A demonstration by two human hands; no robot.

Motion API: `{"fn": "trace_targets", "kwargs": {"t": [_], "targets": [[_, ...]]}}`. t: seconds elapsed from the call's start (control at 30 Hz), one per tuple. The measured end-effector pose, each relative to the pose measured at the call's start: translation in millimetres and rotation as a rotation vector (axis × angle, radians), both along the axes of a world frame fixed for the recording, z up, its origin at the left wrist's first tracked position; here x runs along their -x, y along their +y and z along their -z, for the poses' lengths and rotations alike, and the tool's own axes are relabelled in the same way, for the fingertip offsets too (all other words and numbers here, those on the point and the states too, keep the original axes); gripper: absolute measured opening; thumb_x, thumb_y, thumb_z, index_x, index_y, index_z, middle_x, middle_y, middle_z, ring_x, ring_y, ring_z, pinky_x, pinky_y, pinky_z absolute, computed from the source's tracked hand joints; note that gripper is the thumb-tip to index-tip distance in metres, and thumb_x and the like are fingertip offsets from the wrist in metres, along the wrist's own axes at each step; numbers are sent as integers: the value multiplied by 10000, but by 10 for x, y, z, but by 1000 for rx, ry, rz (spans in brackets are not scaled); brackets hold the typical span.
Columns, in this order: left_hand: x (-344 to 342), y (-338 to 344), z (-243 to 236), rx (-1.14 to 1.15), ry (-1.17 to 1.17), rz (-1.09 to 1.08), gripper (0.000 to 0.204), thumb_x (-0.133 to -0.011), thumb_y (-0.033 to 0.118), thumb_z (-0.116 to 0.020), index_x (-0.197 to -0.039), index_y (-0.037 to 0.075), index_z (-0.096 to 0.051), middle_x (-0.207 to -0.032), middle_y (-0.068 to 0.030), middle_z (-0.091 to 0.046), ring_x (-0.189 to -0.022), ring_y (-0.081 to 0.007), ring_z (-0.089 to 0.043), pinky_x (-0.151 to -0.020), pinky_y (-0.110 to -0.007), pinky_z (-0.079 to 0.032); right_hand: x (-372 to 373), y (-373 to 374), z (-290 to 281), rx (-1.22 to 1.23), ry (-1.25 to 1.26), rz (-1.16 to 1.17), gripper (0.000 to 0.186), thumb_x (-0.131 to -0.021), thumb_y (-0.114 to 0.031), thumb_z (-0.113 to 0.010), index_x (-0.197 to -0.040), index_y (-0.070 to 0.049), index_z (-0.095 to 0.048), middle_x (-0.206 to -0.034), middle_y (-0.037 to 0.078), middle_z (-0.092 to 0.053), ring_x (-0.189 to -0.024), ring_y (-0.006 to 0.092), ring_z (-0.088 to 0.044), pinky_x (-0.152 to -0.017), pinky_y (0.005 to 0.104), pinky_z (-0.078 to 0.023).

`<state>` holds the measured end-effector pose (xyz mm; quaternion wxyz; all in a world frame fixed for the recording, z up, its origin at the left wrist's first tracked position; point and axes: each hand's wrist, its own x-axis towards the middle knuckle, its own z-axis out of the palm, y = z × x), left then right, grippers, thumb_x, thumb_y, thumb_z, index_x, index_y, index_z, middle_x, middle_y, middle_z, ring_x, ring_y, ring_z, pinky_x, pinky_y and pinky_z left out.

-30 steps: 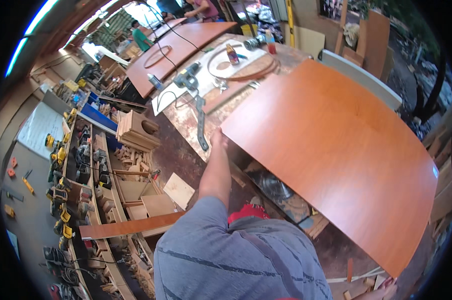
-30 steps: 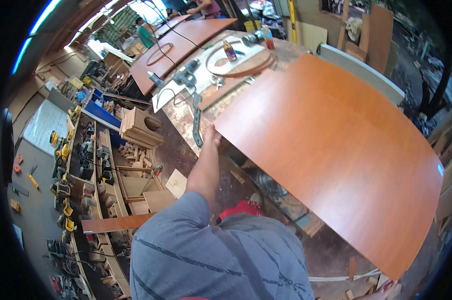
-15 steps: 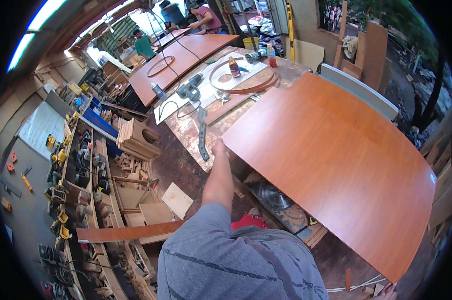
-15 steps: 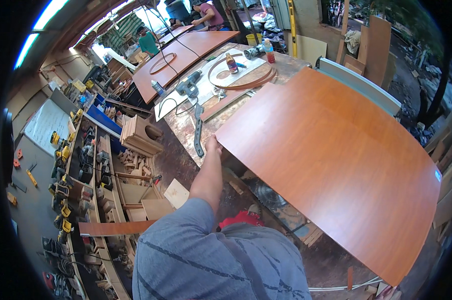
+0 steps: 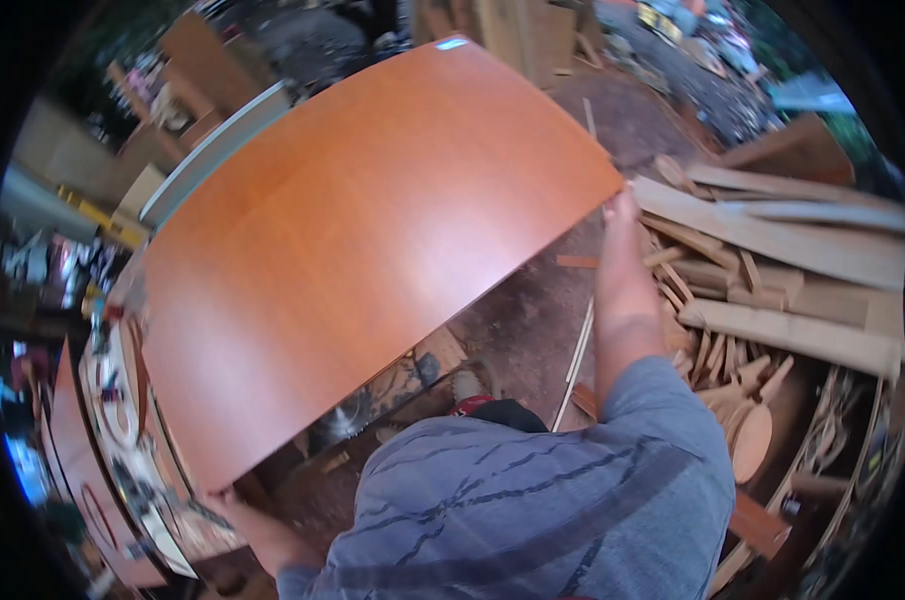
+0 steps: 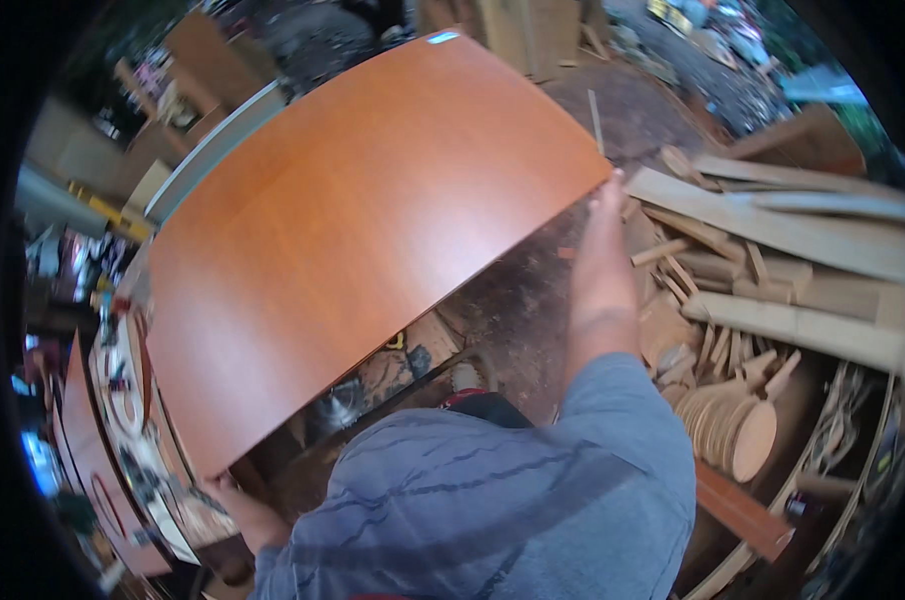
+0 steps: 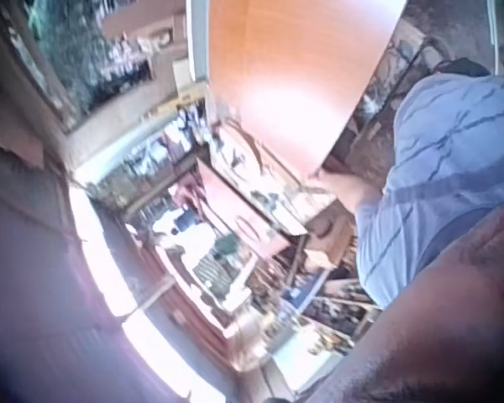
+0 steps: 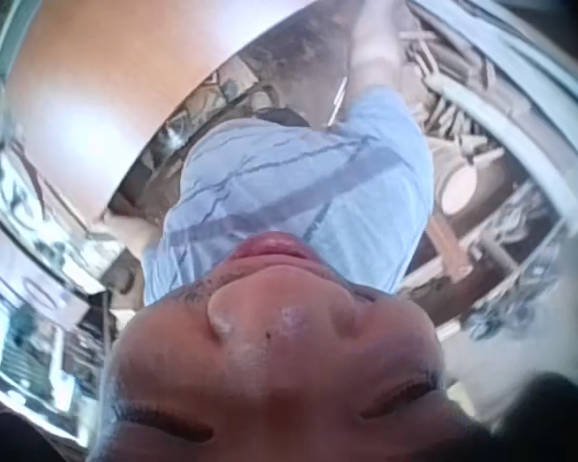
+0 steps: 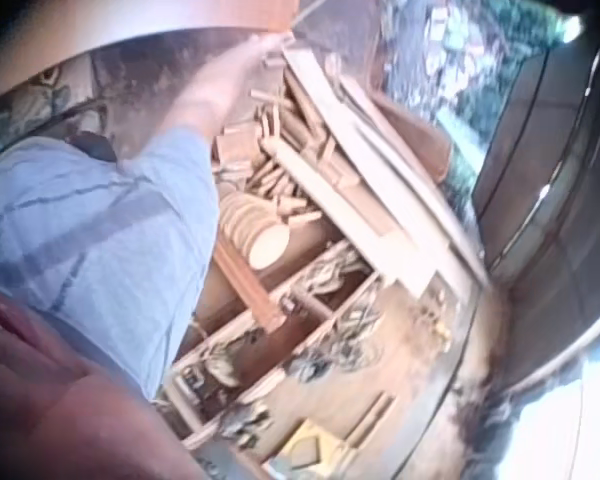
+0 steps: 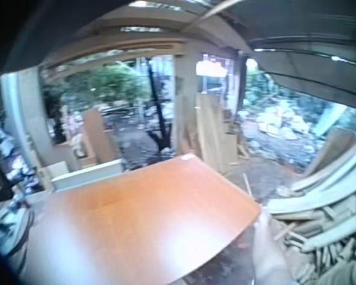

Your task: The person applies a flexible edging strip to the curved edge of a wooden panel by hand, using scissors to trim the excess strip and applying glue from a bottle.

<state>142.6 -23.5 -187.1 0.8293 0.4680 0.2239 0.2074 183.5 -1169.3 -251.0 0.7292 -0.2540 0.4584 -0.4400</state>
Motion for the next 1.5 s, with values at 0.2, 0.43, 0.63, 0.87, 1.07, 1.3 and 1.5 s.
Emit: {"fn": "trace_targets", "kwargs": {"t": [0.2, 0.43, 0.63, 0.87, 1.07, 1.3, 1.5], "targets": [[-157, -138, 180, 117, 281, -304, 304, -840, 149, -497, -1084, 3, -604, -1034, -129, -655, -900, -237, -651, -751, -320, -576, 284, 188, -836, 41, -170, 149, 156, -895, -143, -633, -999, -32, -596, -961, 76, -644, -835, 203, -642, -735, 342, -556], [12, -289, -32, 143, 280, -349, 247, -897, 174, -483, -1010, -20, -587, -938, -122, -651, -802, -227, -655, -693, -322, -592, 248, 59, -874, 91, 0, 82, 442, -845, -36, -662, -1181, 25, -381, -960, 127, -615, -810, 255, -655, -657, 389, -552], [35, -267, 4, 114, 229, -273, 229, -900, 163, -485, -1013, -9, -586, -933, -114, -650, -781, -217, -652, -682, -319, -592, 433, 162, -928, 103, -12, -187, 548, -862, -206, -690, -1206, 58, -355, -1021, 173, -595, -830, 278, -651, -688, 395, -558], [-9, -302, 1, 66, 348, -391, 212, -894, 93, -489, -1038, -31, -583, -947, -118, -657, -775, -224, -657, -684, -289, -589, 531, 1049, -1155, 72, 124, -209, 444, -887, -233, -658, -1197, 10, -453, -1028, 118, -615, -921, 242, -634, -810, 374, -541], [163, 233, 58, 74, 188, -170, 247, -890, 142, -457, -1020, -13, -598, -941, -105, -664, -773, -193, -656, -697, -282, -583, 310, 783, -780, 43, -42, -297, 903, -878, -108, -650, -1440, 61, 36, -1177, 232, -536, -970, 322, -632, -813, 427, -553], [10, -108, 128, 94, 257, -268, 246, -883, 131, -465, -1013, -30, -598, -946, -115, -665, -783, -189, -657, -684, -286, -578, 399, 783, -893, 59, -59, -311, 954, -872, -155, -670, -1444, 42, 68, -1194, 239, -525, -997, 334, -620, -826, 438, -542], [39, -196, 105, 77, 211, -268, 251, -893, 149, -462, -1002, -32, -596, -934, -117, -663, -764, -206, -653, -685, -292, -576, 408, 1489, -1196, 43, 110, -241, 644, -871, -217, -679, -1319, 49, -299, -1157, 175, -567, -1027, 308, -600, -878, 415, -509]]}}
